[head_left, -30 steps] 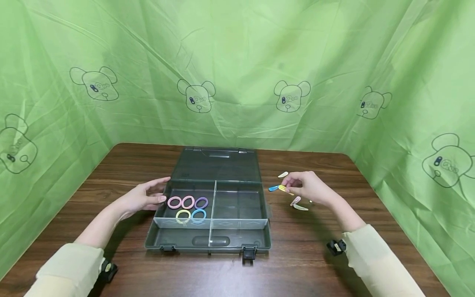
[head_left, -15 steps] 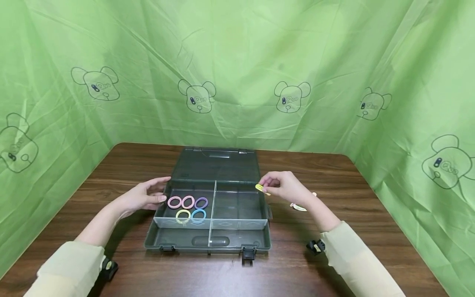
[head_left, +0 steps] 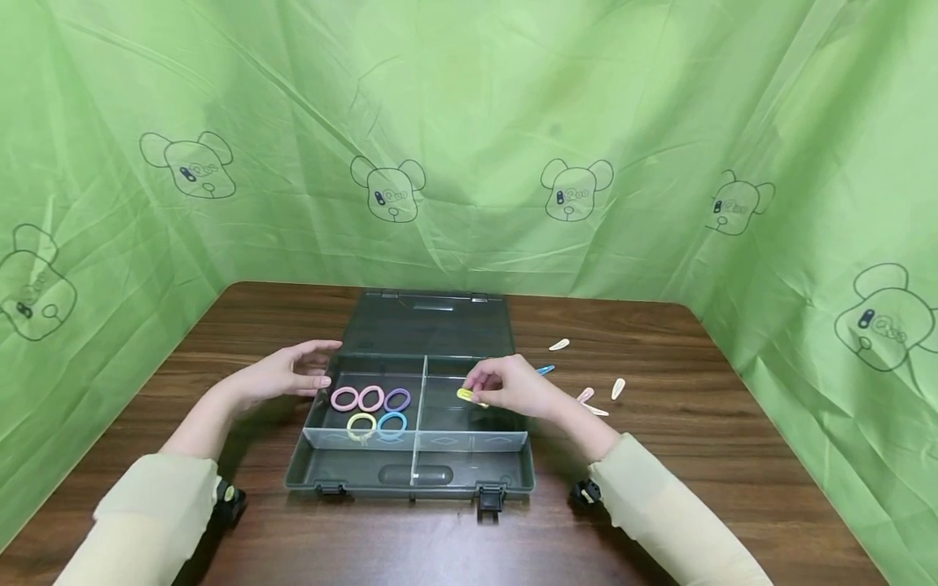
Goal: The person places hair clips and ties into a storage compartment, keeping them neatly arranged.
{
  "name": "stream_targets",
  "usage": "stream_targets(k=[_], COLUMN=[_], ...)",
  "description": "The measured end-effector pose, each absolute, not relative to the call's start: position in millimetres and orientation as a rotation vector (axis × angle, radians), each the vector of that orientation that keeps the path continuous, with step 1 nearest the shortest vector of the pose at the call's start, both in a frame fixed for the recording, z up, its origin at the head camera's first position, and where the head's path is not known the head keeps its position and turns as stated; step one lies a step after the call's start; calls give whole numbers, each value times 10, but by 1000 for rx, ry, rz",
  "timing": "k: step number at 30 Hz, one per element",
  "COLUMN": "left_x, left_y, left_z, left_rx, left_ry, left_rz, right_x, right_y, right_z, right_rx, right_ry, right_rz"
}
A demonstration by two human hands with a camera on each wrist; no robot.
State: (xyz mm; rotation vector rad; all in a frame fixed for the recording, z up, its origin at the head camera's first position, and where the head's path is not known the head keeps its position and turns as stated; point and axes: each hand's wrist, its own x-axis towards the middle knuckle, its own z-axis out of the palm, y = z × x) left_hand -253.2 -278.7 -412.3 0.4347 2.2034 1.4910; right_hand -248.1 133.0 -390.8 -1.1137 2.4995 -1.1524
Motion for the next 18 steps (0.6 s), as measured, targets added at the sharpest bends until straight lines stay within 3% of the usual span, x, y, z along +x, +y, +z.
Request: stream_targets(k=[18], left_x=[-2672], left_y=[-2856], left_z=[-4133], left_rx=[448], left_ry=[2161], left_rz=[1439], right_x=[-2572], right_y=[923], right_z=[-4027], right_rx=[-1239], right_ry=[2419], right_rz=[-826])
